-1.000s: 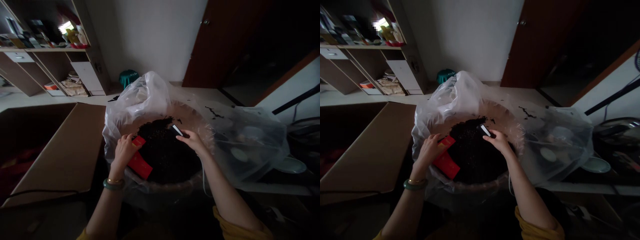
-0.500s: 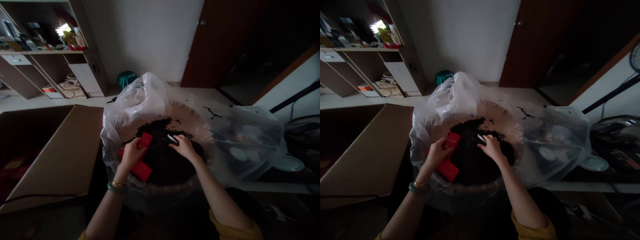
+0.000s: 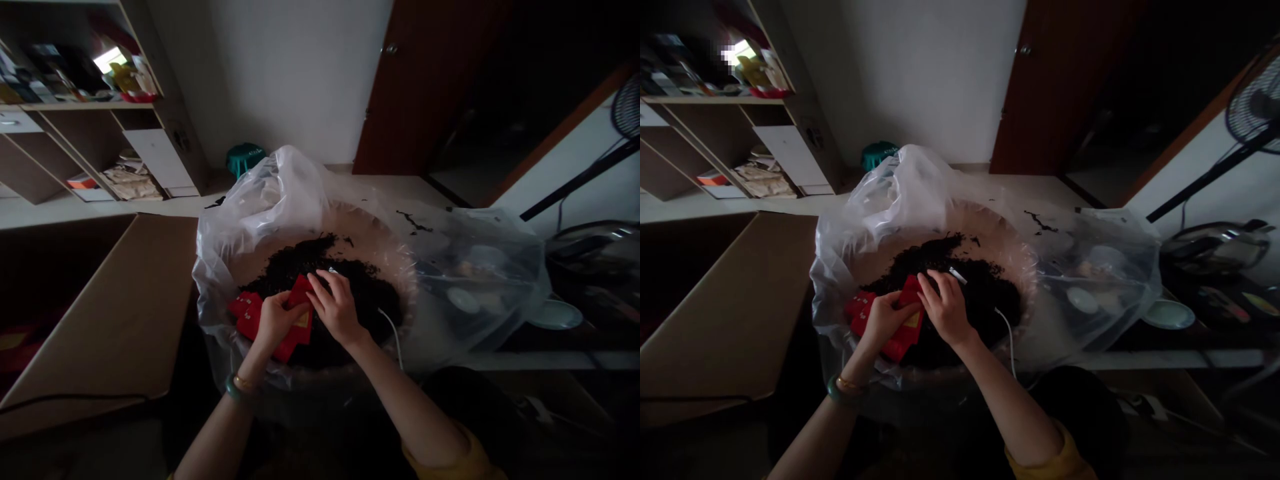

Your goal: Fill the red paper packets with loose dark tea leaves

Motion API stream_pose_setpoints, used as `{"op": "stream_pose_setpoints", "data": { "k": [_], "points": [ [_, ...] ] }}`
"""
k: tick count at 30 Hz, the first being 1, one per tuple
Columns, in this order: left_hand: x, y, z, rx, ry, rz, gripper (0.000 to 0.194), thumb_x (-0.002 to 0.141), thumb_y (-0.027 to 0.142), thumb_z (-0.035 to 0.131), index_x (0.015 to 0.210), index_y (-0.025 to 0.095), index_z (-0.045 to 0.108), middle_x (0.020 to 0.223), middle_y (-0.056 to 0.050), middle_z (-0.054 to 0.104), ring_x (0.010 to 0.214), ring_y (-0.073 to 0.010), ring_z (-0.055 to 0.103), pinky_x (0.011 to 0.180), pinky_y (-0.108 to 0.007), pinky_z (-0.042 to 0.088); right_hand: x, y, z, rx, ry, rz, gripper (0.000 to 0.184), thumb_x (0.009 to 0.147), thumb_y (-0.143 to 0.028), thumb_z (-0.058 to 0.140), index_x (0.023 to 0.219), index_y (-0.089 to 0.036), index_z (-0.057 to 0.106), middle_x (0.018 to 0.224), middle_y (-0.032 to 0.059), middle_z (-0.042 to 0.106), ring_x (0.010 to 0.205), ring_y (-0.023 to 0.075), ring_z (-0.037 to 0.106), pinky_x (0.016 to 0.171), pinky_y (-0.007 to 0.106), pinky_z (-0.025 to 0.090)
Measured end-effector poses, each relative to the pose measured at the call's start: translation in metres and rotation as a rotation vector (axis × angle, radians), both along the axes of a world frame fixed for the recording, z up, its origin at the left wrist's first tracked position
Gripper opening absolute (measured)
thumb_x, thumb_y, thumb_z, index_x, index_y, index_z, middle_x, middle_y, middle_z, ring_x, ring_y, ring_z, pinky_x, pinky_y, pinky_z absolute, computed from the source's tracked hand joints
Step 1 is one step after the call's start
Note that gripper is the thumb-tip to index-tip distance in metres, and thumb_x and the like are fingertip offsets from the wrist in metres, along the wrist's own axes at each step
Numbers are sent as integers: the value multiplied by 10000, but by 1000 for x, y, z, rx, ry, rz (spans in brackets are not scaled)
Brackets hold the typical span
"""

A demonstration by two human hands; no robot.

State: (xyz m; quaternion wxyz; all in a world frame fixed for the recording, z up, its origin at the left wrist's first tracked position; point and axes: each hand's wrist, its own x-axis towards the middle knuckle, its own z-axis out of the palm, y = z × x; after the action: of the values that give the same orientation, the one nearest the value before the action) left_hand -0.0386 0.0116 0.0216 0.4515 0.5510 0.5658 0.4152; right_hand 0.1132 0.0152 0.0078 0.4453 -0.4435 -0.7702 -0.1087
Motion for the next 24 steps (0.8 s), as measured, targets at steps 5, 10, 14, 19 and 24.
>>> {"op": "stream_pose_setpoints", "data": {
  "k": [5, 10, 14, 19, 24],
  "points": [
    [1, -2, -3, 12, 84, -28, 263, 612, 381, 695, 617, 126, 628, 526, 57, 496, 525, -87, 430, 496, -189, 344, 2, 2, 0, -1, -15, 113, 169, 904, -162, 524, 966, -188, 680, 857, 77, 643, 840, 196, 552, 784, 354, 505],
    [-8, 2, -8, 41, 109, -7, 201, 598, 319, 717, 679, 136, 705, 598, 20, 646, 590, -133, 556, 555, -218, 415, 9, 5, 19, -228, 61, 216, 243, 895, -247, 532, 663, -225, 601, 685, 42, 600, 804, 205, 545, 760, 349, 491],
    [-21, 7, -11, -48, -197, 62, 338, 569, 350, 763, 826, 131, 745, 767, -62, 748, 701, -204, 664, 672, -299, 527, 18, 5, 24, -383, 229, 153, 205, 856, -294, 547, 669, -223, 589, 725, 43, 597, 740, 187, 566, 718, 321, 489],
    [-18, 7, -14, -131, -552, 159, 470, 560, 404, 798, 921, 112, 729, 859, -106, 755, 825, -255, 704, 772, -400, 576, 11, 2, 7, -603, 387, 100, 175, 780, -378, 624, 744, -208, 647, 717, 48, 625, 678, 197, 603, 666, 317, 492],
    [-14, 5, -17, -251, -699, 59, 527, 580, 362, 804, 1047, 142, 696, 952, -109, 745, 881, -261, 700, 785, -439, 580, 6, 1, 4, -848, 703, 206, 254, 756, -454, 624, 751, -201, 637, 738, 44, 686, 720, 227, 654, 705, 344, 513]
  ]
}}
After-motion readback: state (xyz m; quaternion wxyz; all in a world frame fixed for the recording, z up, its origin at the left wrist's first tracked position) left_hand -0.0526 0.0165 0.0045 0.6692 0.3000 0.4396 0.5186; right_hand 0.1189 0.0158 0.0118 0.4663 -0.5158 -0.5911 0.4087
